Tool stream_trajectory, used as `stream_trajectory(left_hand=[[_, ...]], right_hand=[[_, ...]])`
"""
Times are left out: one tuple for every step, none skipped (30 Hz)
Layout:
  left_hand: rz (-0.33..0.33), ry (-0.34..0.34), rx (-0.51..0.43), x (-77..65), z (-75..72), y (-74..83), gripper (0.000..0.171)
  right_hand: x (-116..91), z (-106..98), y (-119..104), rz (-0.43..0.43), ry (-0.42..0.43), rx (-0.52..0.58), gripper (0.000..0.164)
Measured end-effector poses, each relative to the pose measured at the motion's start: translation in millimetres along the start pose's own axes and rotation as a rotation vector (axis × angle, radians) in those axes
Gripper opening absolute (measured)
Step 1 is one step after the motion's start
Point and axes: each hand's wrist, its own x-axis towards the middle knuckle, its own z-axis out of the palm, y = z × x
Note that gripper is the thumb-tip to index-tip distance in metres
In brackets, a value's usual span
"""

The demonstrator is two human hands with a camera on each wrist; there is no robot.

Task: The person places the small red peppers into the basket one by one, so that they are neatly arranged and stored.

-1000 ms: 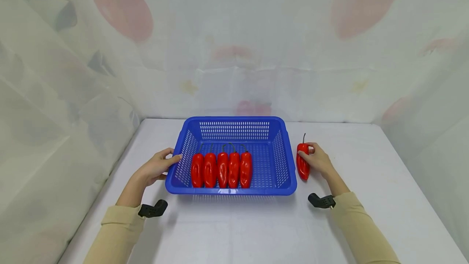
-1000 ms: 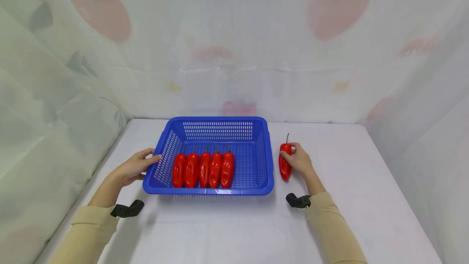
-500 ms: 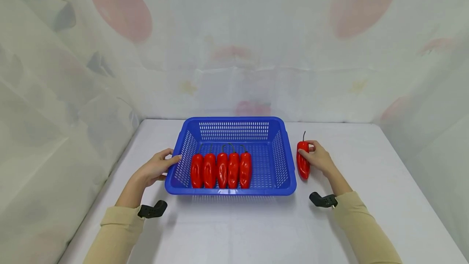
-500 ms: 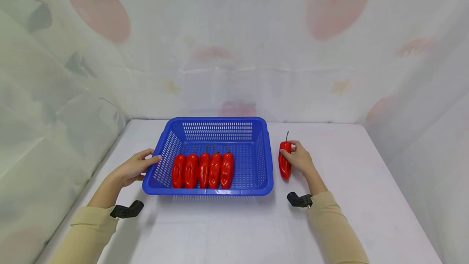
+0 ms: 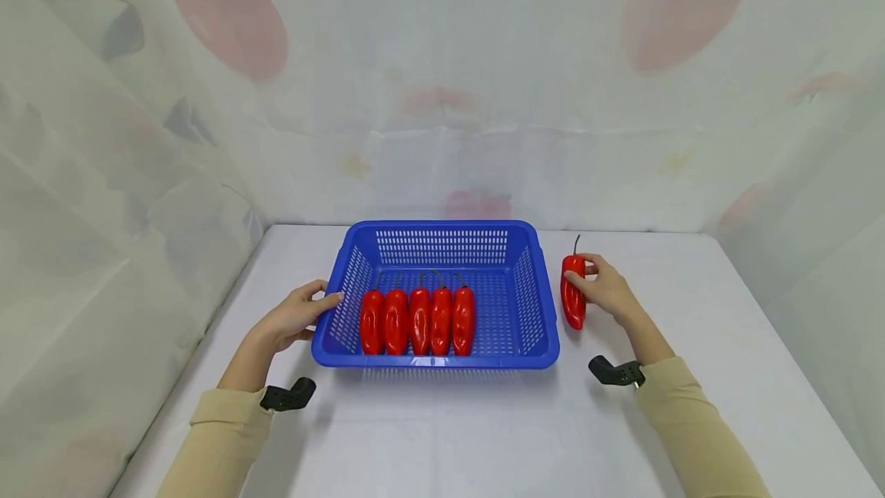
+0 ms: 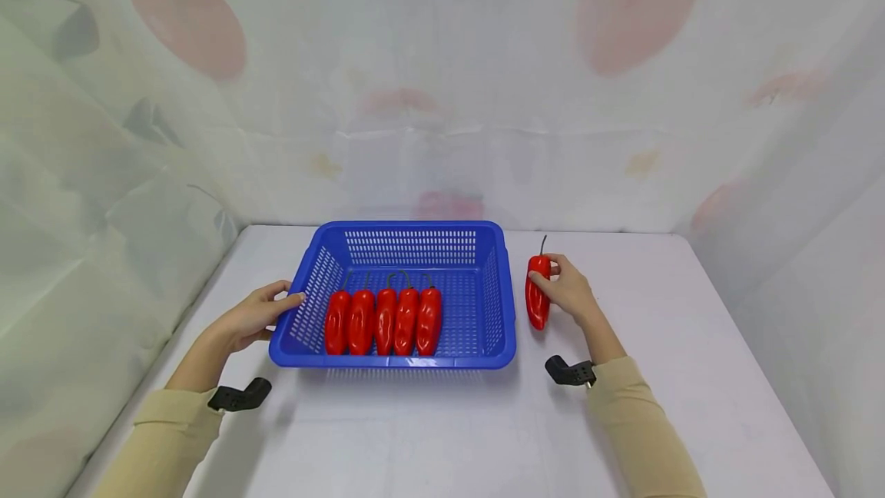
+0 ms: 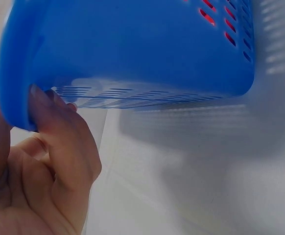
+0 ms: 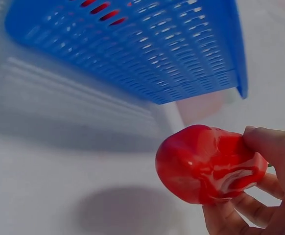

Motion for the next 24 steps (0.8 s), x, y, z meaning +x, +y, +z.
stream_trajectory(left_hand=[[0.000,0.000,0.001,0.1,-0.1,0.0,0.048],[0.000,0.000,0.002,0.2,-0.1,0.0,0.048],[0.000,0.000,0.002,0.3,-0.2,0.0,0.048],[0.000,0.000,0.002,0.3,-0.2,0.0,0.048],[-0.001,0.000,0.003,0.3,-0.1,0.0,0.048],[-0.001,0.000,0.002,0.4,-0.1,0.1,0.047],[-0.002,0.001,0.002,0.3,0.0,0.1,0.047],[-0.002,0.001,0.002,0.3,0.1,0.2,0.047],[-0.003,0.001,0.001,0.2,0.2,0.4,0.047],[-0.003,0.001,0.001,0.1,0.3,0.5,0.047],[-0.003,0.001,0.001,0.1,0.3,0.5,0.046],[-0.004,0.002,0.000,0.1,0.3,0.5,0.046],[-0.005,0.004,-0.001,0.1,0.4,0.5,0.046],[-0.005,0.004,-0.001,0.1,0.4,0.4,0.046],[-0.005,0.004,-0.002,0.2,0.4,0.3,0.046],[-0.005,0.005,-0.001,0.2,0.3,0.3,0.046],[-0.005,0.005,0.000,0.2,0.3,0.3,0.046],[-0.006,0.005,-0.001,0.2,0.3,0.2,0.046],[-0.005,0.005,-0.001,0.3,0.4,0.1,0.046],[-0.004,0.005,0.000,0.3,0.4,0.1,0.046],[-0.004,0.005,0.001,0.2,0.5,0.2,0.046],[-0.003,0.005,0.002,0.1,0.6,0.3,0.046],[-0.002,0.005,0.003,0.0,0.7,0.4,0.046],[-0.001,0.005,0.004,-0.3,0.8,0.6,0.046]], right_hand=[[-1,-1,-1,0.001,0.002,0.003,0.067],[-1,-2,-3,-0.002,0.005,0.003,0.067],[-2,-4,-5,-0.005,0.007,0.000,0.067],[-3,-5,-6,-0.011,0.008,0.001,0.067],[-3,-6,-8,-0.015,0.011,0.000,0.068],[-3,-7,-10,-0.019,0.014,0.001,0.068],[-4,-8,-11,-0.022,0.017,0.000,0.068],[-4,-9,-13,-0.026,0.018,-0.001,0.067],[-4,-10,-15,-0.028,0.019,0.000,0.067],[-5,-11,-17,-0.030,0.020,0.003,0.067],[-5,-11,-19,-0.030,0.021,0.004,0.067],[-5,-12,-21,-0.029,0.022,0.008,0.067],[-5,-13,-23,-0.031,0.023,0.009,0.067],[-5,-13,-25,-0.031,0.022,0.009,0.068],[-5,-14,-27,-0.033,0.021,0.009,0.068],[-6,-14,-29,-0.035,0.023,0.010,0.068],[-6,-15,-30,-0.036,0.024,0.011,0.067],[-6,-15,-32,-0.038,0.027,0.012,0.067],[-6,-16,-34,-0.043,0.028,0.011,0.067],[-6,-16,-35,-0.045,0.030,0.013,0.067],[-6,-17,-37,-0.053,0.032,0.015,0.066],[-6,-18,-38,-0.058,0.034,0.018,0.066],[-6,-18,-39,-0.062,0.035,0.020,0.066],[-6,-19,-40,-0.066,0.036,0.022,0.066]])
